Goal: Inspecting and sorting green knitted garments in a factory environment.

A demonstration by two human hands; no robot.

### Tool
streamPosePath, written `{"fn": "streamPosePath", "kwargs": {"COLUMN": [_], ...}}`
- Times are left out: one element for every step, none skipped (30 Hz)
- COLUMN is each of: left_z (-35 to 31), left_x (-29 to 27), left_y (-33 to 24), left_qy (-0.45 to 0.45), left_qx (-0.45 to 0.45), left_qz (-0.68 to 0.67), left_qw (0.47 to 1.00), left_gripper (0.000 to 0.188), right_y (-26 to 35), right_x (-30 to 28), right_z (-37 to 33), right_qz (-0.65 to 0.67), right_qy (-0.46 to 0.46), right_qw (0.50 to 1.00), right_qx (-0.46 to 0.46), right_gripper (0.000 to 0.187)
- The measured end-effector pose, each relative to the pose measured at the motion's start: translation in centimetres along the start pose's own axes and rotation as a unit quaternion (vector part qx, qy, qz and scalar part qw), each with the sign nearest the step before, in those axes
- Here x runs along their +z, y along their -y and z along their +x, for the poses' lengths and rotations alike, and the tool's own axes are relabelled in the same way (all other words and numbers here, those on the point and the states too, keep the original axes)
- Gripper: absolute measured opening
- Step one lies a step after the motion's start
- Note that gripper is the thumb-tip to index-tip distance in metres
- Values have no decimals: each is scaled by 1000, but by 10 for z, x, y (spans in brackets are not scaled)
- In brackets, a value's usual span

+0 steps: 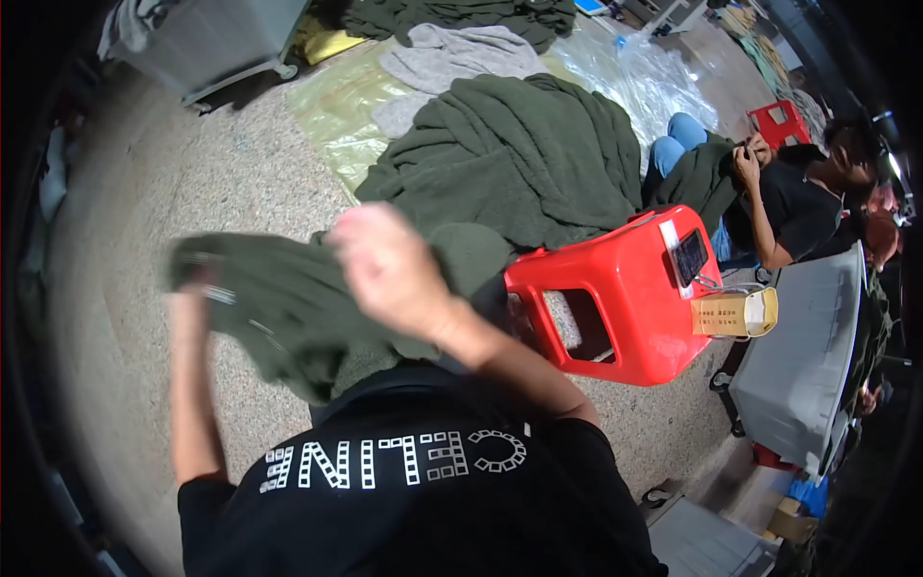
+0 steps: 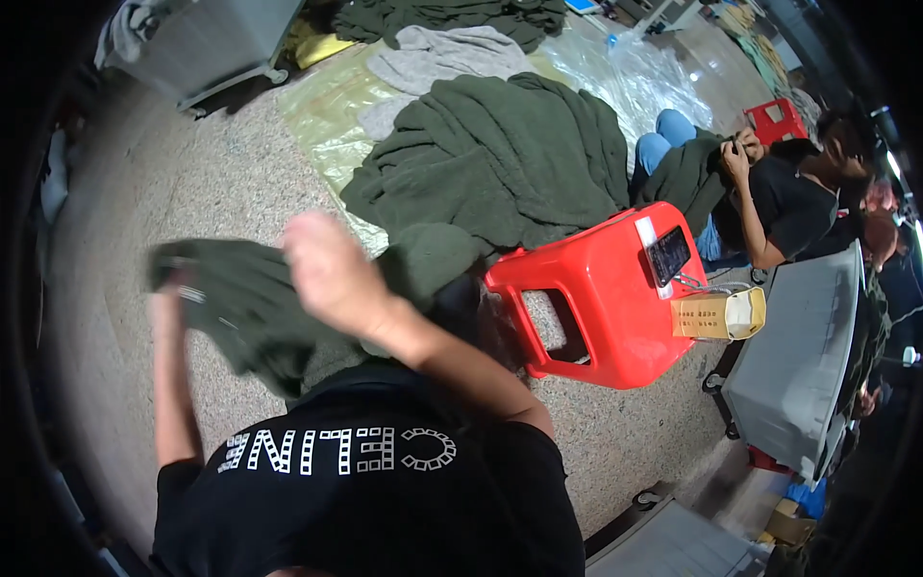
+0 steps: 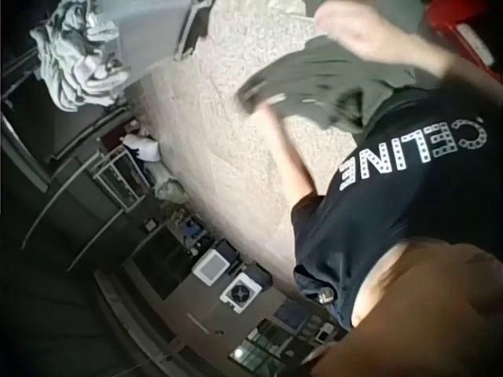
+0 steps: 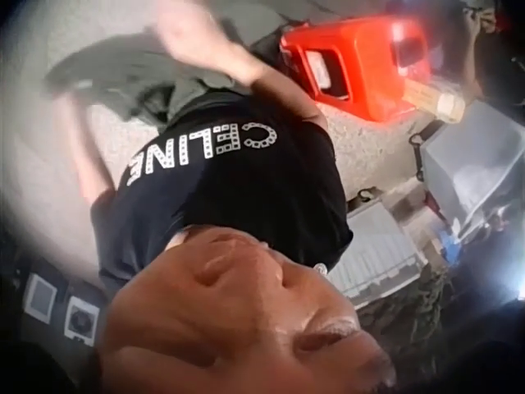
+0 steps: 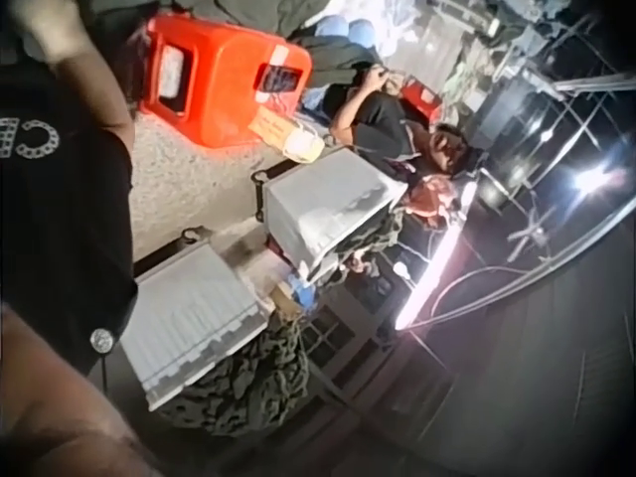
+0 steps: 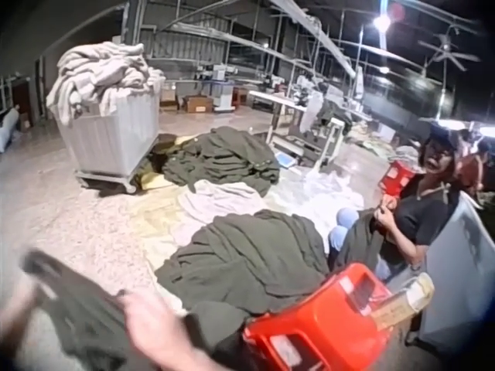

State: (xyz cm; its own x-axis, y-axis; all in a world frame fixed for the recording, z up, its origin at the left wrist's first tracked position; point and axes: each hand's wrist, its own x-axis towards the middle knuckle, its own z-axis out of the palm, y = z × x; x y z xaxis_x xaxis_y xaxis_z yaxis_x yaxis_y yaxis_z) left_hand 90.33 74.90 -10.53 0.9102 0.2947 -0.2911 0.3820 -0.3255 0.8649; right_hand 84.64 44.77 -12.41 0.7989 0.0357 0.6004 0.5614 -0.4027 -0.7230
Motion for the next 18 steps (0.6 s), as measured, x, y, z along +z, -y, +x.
{"fn": "streamPosePath", "kwargs": {"left_z": [31, 56, 75, 90, 94, 94, 87, 75, 60, 47, 32, 21, 12, 3, -3, -11, -12, -18], "left_x": [-52, -105, -164, -217, -264, -305, -333, -351, -357, -350, -338, -312, -284, -253, -212, -182, -145, -109], "left_y": [-7, -7, -5, 2, 13, 21, 31, 39, 49, 63, 75, 96, 114, 134, 158, 169, 175, 174], "left_qy": [-6, -85, -188, -283, -366, -384, -434, -494, -546, -571, -476, -411, -360, -265, -214, -38, 106, 134], "left_qx": [80, 131, 155, 240, 310, 384, 441, 446, 429, 415, 510, 444, 299, 118, 115, 61, 50, 97], "left_qz": [-173, -275, -318, -280, -225, -184, -129, -53, 36, 147, 250, 246, 273, 320, 392, 405, 386, 459], "left_qw": [982, 949, 916, 885, 848, 819, 775, 744, 718, 693, 671, 757, 840, 902, 887, 911, 915, 873], "left_gripper": [28, 26, 23, 22, 23, 24, 24, 24, 25, 26, 26, 28, 32, 35, 36, 38, 42, 46], "right_y": [-35, -73, -115, -152, -190, -224, -253, -277, -298, -314, -327, -336, -341, -341, -339, -328, -310, -289], "right_x": [-16, -33, -58, -81, -106, -127, -144, -157, -165, -169, -172, -174, -174, -173, -171, -168, -163, -154], "right_z": [-7, -18, -30, -49, -65, -82, -97, -112, -123, -133, -139, -138, -134, -126, -113, -101, -88, -67], "right_qz": [-24, 26, 76, 188, 240, 252, 274, 290, 319, 334, 399, 441, 461, 479, 523, 531, 547, 535], "right_qy": [-76, -143, -189, -313, -386, -461, -501, -533, -551, -570, -580, -574, -568, -562, -521, -506, -436, -378], "right_qw": [994, 967, 918, 848, 751, 646, 573, 534, 510, 491, 478, 466, 471, 475, 497, 516, 584, 656], "right_qx": [72, 208, 339, 384, 479, 554, 588, 589, 579, 568, 524, 509, 493, 480, 457, 443, 412, 374], "right_gripper": [19, 23, 27, 32, 32, 28, 29, 33, 35, 38, 40, 39, 33, 27, 21, 16, 13, 12]}}
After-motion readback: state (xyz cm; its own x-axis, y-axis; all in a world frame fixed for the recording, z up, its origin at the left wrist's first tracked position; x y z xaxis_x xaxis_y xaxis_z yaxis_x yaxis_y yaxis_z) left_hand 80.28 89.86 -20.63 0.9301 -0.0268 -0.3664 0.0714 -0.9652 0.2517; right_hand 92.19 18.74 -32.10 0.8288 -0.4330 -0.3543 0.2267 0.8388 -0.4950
